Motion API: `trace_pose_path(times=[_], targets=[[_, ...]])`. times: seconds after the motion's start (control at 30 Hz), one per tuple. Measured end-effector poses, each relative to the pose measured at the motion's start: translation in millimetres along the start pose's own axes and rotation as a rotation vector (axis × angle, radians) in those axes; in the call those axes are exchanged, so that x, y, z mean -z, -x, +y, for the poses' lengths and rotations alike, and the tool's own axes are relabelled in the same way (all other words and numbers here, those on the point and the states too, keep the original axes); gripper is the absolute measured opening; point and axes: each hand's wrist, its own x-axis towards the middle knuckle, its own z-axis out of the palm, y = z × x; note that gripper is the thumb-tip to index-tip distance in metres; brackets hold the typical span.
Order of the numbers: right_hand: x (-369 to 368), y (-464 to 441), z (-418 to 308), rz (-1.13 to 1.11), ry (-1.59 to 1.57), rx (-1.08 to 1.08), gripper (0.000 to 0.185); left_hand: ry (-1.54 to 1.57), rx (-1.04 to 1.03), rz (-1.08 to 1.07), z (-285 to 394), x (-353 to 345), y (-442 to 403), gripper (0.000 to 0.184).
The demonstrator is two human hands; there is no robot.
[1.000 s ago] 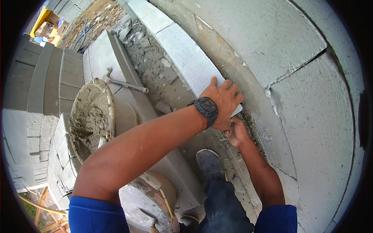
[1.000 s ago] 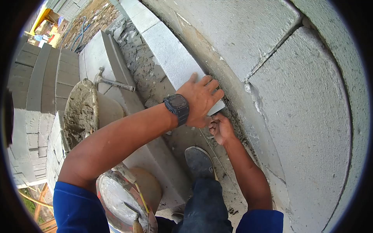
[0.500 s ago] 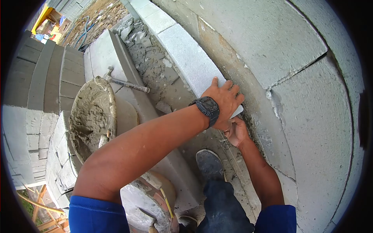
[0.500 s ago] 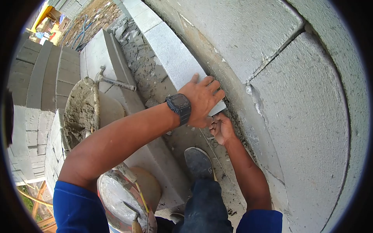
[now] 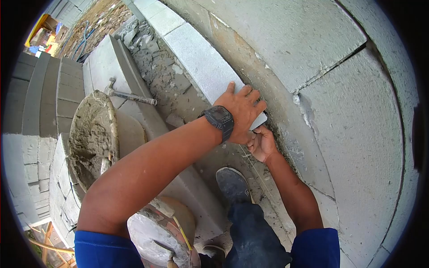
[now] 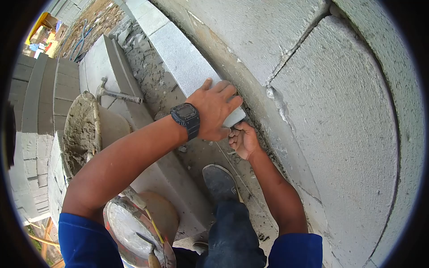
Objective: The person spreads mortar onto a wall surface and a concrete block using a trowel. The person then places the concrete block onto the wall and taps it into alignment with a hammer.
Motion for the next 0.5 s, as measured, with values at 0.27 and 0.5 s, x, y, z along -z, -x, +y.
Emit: trace_pose_path(times=[0.27, 0.5], targets=[[11.5, -2.0, 2.9, 0.004, 0.031, -0.070, 0.025, 0.036, -0.027, 0.187, -38.4, -1.8, 10.1, 0.070], [13.1, 1.2, 3.3, 0.017, 0.099, -0.061, 0.030, -0.093, 0.323, 0.247, -149.9, 4.5, 40.0, 0.077]])
